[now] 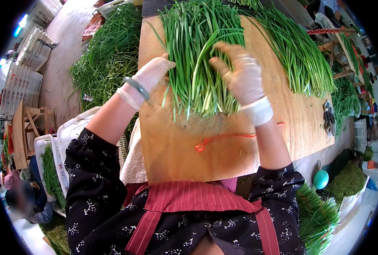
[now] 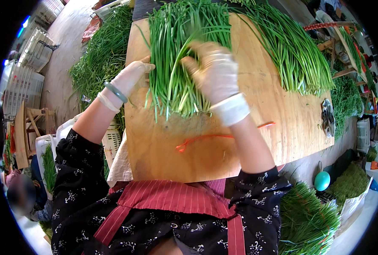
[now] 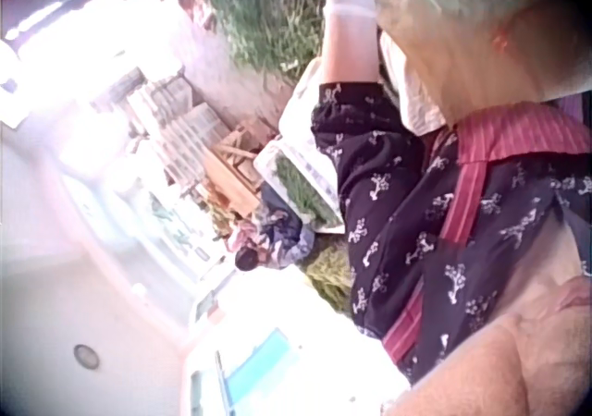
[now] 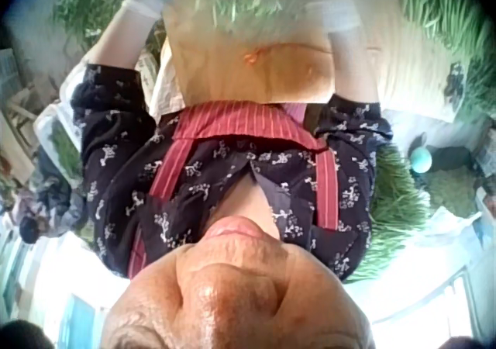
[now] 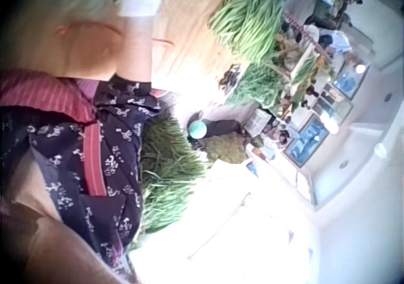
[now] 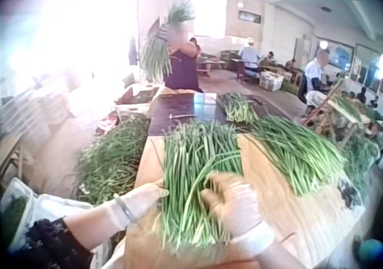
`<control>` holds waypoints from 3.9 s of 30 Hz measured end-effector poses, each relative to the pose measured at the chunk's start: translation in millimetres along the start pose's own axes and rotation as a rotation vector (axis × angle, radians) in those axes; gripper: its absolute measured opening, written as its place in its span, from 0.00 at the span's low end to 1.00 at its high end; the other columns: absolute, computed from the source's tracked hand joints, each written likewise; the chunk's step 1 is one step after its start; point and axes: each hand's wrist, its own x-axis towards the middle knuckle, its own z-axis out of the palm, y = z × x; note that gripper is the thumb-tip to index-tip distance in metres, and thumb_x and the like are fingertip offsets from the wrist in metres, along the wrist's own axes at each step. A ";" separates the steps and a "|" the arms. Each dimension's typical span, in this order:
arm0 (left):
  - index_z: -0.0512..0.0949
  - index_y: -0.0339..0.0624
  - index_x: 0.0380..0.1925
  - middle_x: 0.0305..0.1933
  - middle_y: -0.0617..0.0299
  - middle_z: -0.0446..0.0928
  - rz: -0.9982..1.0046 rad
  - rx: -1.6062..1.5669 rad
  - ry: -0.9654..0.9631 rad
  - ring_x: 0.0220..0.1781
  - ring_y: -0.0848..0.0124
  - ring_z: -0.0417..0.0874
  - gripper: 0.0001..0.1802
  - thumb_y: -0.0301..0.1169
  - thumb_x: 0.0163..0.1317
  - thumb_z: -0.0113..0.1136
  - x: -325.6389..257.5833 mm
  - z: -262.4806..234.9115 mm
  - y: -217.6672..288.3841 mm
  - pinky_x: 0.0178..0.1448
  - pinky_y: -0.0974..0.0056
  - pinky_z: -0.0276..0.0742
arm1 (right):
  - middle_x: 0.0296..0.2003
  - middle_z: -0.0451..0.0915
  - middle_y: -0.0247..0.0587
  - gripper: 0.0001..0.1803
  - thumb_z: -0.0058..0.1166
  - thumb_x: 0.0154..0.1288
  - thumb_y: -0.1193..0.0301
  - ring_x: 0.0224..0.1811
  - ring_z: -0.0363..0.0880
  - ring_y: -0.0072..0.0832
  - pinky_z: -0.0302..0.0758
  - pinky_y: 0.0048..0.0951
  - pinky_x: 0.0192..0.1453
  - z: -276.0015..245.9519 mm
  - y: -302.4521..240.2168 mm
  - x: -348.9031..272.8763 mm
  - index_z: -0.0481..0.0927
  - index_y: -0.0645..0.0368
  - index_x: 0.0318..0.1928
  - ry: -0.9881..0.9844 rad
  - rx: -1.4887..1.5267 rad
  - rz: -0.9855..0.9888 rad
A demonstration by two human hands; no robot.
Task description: The person gathers a bundle of green chives by hand on a wooden table, aligns the ends, and wraps a red rubber band around the middle of the bundle.
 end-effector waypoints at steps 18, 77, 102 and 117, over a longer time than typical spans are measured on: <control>0.74 0.37 0.49 0.42 0.56 0.78 0.891 1.532 0.186 0.47 0.66 0.78 0.20 0.27 0.54 0.54 17.3 -20.4 -41.1 0.57 0.62 0.68 | 0.31 0.78 0.34 0.10 0.46 0.53 0.73 0.33 0.76 0.32 0.69 0.35 0.43 51.1 -99.9 -48.7 0.79 0.49 0.34 -0.441 -0.428 -0.528; 0.75 0.39 0.46 0.44 0.60 0.80 -0.092 -0.717 -0.250 0.39 0.71 0.82 0.19 0.42 0.62 0.56 -11.5 45.5 -0.9 0.48 0.67 0.79 | 0.48 0.78 0.39 0.30 0.63 0.54 0.54 0.48 0.77 0.27 0.71 0.28 0.56 15.7 -0.2 6.5 0.74 0.58 0.52 -0.612 1.435 1.133; 0.73 0.44 0.49 0.47 0.60 0.78 -0.144 -0.685 -0.277 0.45 0.70 0.80 0.17 0.40 0.63 0.55 -23.4 36.0 -14.5 0.52 0.64 0.78 | 0.50 0.77 0.44 0.35 0.61 0.54 0.50 0.49 0.77 0.29 0.73 0.31 0.57 27.1 -13.1 -9.2 0.71 0.62 0.54 -0.807 1.481 1.068; 0.71 0.40 0.49 0.45 0.64 0.77 0.870 -0.127 -0.160 0.46 0.74 0.77 0.34 0.24 0.39 0.75 -17.1 32.9 78.7 0.51 0.68 0.75 | 0.56 0.67 0.43 0.63 0.79 0.28 0.64 0.58 0.66 0.32 0.66 0.33 0.62 -26.7 -11.6 65.5 0.51 0.60 0.64 -0.172 0.988 0.150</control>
